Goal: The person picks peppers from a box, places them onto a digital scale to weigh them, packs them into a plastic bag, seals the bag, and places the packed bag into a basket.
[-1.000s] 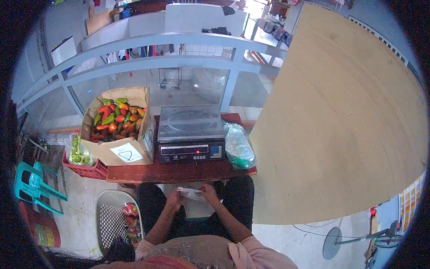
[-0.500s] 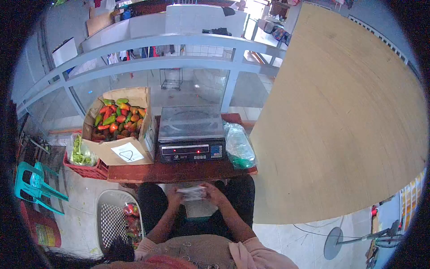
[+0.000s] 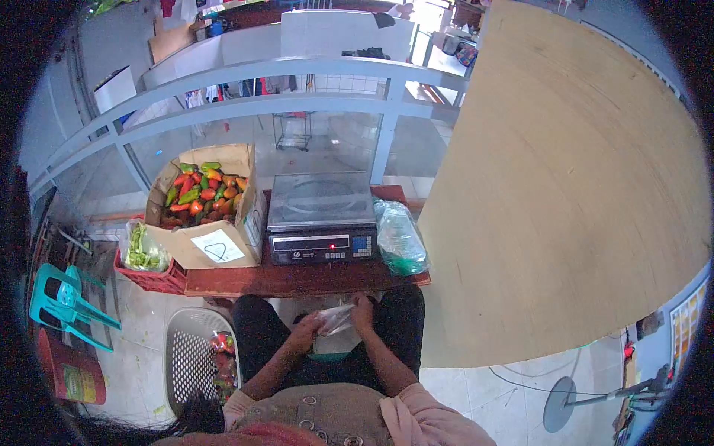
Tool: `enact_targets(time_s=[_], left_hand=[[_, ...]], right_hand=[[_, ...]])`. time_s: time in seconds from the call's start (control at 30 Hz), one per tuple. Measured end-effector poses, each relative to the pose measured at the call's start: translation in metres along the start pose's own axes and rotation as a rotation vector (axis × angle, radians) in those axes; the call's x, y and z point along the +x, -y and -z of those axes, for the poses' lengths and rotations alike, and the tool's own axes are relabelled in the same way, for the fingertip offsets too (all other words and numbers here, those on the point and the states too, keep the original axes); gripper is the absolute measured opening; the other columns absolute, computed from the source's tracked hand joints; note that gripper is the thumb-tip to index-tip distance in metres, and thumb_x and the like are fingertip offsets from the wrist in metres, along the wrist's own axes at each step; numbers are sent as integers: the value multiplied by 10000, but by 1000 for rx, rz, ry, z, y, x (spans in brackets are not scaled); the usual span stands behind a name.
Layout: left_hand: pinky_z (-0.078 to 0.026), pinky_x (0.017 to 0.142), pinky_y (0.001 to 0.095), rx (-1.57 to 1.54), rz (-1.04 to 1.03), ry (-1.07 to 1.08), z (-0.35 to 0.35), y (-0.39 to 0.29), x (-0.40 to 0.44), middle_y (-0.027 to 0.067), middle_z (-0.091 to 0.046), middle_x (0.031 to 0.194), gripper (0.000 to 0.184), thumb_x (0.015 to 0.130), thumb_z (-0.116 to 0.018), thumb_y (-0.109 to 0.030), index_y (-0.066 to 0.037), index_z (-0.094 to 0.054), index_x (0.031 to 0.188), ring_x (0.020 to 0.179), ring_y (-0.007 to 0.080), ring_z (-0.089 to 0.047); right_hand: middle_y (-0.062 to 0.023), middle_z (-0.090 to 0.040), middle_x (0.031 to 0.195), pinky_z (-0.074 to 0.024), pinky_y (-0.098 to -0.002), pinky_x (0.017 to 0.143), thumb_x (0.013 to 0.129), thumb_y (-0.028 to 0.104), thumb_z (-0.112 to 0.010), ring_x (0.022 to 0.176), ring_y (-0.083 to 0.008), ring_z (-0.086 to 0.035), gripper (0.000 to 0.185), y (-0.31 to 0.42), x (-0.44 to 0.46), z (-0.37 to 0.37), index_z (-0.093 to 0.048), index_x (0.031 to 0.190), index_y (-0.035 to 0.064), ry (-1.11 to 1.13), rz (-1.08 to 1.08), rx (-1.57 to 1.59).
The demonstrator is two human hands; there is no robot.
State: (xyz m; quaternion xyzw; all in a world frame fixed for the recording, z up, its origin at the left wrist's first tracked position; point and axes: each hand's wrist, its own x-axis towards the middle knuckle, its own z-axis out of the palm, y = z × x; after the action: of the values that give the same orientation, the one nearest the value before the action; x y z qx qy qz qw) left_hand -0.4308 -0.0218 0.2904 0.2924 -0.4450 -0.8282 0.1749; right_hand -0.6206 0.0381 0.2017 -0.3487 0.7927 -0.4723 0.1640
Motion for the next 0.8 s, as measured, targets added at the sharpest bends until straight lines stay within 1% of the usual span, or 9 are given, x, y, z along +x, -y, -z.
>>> enact_targets(time_s=[0.03,0.13,0.23,0.3,0.43,0.53,0.6,0.7,0.8], left_hand=[[-430,704,299,-43,41,46,-2,5,-4,25,-544,867,201,864,-555,-186,-50,-558,1011,789,138,-523],[-433,666,315,742,-177,-80,-3,-2,-9,51,-576,798,208,805,-613,-182,-40,-579,952,745,145,-545],[-429,630,317,842,-222,-519,15,14,-1,104,-585,727,170,745,-634,-142,-21,-588,856,711,150,-562],[-403,573,340,703,-538,-794,9,-10,-17,143,-516,629,123,706,-607,-91,-3,-525,726,632,178,-541],[-319,495,352,672,-719,-959,24,-41,-35,166,-351,573,161,657,-511,37,5,-353,653,519,226,-404],[-307,488,335,724,-730,-950,23,-46,-49,176,-336,579,137,654,-468,77,0,-355,653,514,242,-372],[-344,538,376,800,-691,-878,22,-42,-50,181,-389,620,117,653,-473,68,0,-380,675,581,312,-439],[-369,598,414,866,-644,-743,33,-9,-32,178,-450,695,103,657,-486,56,-5,-423,710,690,346,-492],[-384,646,429,849,-522,-597,31,1,-18,174,-491,769,107,661,-501,43,-10,-469,748,777,364,-508]], right_hand=[[-107,-575,877,-451,-341,741,703,-85,-480,806,-250,-558,283,-2,3,1,-535,964,12,-15,-53,5],[-113,-576,864,-435,-338,734,691,-101,-448,793,-247,-554,281,5,2,8,-531,935,11,-2,73,53],[-115,-569,838,-427,-338,729,688,-89,-451,790,-236,-552,255,34,-7,11,-531,909,9,100,195,14],[-125,-556,793,-423,-335,708,695,-67,-468,769,-234,-546,203,90,-25,18,-528,874,8,151,220,-65],[-141,-544,760,-423,-333,696,719,-67,-459,747,-242,-540,172,113,-37,12,-522,863,3,185,246,-86],[-141,-543,755,-426,-327,693,709,-82,-460,738,-232,-538,184,135,-37,17,-522,862,-2,102,242,-6],[-133,-549,763,-431,-323,698,696,-92,-463,741,-219,-541,195,140,-41,24,-526,860,-6,62,172,-24],[-121,-574,795,-433,-311,716,677,-66,-524,760,-201,-546,218,52,-23,8,-558,883,-5,139,250,-105],[-114,-595,824,-436,-309,746,689,0,-594,808,-198,-559,218,0,-10,3,-587,907,-7,418,53,-61]])
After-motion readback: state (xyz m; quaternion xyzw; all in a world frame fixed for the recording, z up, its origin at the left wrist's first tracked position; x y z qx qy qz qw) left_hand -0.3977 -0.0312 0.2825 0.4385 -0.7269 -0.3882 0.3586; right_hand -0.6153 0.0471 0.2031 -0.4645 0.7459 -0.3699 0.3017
